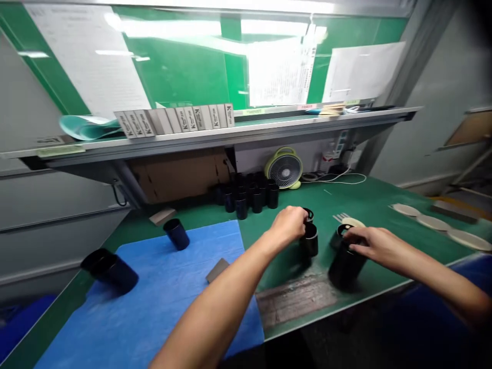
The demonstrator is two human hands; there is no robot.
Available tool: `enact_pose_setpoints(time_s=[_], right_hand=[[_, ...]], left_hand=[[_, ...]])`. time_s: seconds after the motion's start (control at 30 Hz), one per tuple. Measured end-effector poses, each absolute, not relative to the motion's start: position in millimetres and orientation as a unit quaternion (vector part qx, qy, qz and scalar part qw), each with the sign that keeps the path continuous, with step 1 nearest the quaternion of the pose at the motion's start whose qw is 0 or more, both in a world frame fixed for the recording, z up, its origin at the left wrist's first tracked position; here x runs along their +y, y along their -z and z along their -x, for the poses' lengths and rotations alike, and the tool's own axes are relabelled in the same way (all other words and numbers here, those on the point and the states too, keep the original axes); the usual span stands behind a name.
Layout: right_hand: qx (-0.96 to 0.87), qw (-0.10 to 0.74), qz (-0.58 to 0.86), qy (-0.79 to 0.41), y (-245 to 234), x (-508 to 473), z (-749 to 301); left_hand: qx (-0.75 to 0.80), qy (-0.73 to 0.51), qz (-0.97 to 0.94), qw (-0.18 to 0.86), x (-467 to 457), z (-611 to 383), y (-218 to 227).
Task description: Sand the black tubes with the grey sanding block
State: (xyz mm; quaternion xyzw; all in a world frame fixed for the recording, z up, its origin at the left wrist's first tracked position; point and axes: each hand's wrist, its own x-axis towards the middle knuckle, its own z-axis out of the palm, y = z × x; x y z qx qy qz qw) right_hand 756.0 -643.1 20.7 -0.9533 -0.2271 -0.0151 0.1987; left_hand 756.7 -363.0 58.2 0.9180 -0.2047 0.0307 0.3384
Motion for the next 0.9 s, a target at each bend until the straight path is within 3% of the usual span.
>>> enact_pose_setpoints(time_s=[0.2, 0.37, 0.63, 0.77, 0.9], right_hand=[[-0.257, 0.21, 0.943, 0.028, -41.4, -622.5, -754.5], [-0.324, 0.229, 0.916, 0.057, -76.1, -549.2, -735.4], [-0.438, 0.228, 0.867, 0.065, -97.0, -379.8, -746.5], [-0.485, 0.208, 0.849, 0.029, -79.0, -317.0, -756.0], [-0.512, 0.214, 0.831, 0.023, -72.7, -296.3, -754.8]], left_hand=[[-0.054, -0.097, -0.951, 0.289, -191.7, -745.7, -86.9], [0.048, -0.11, -0.962, 0.246, -105.6, -751.0, -77.9], [0.092, -0.081, -0.978, 0.169, -71.5, -751.5, -83.4], [0.042, -0.181, -0.971, 0.151, -74.7, -703.7, -89.2], [-0.004, -0.272, -0.91, 0.311, -96.9, -628.0, -61.0]])
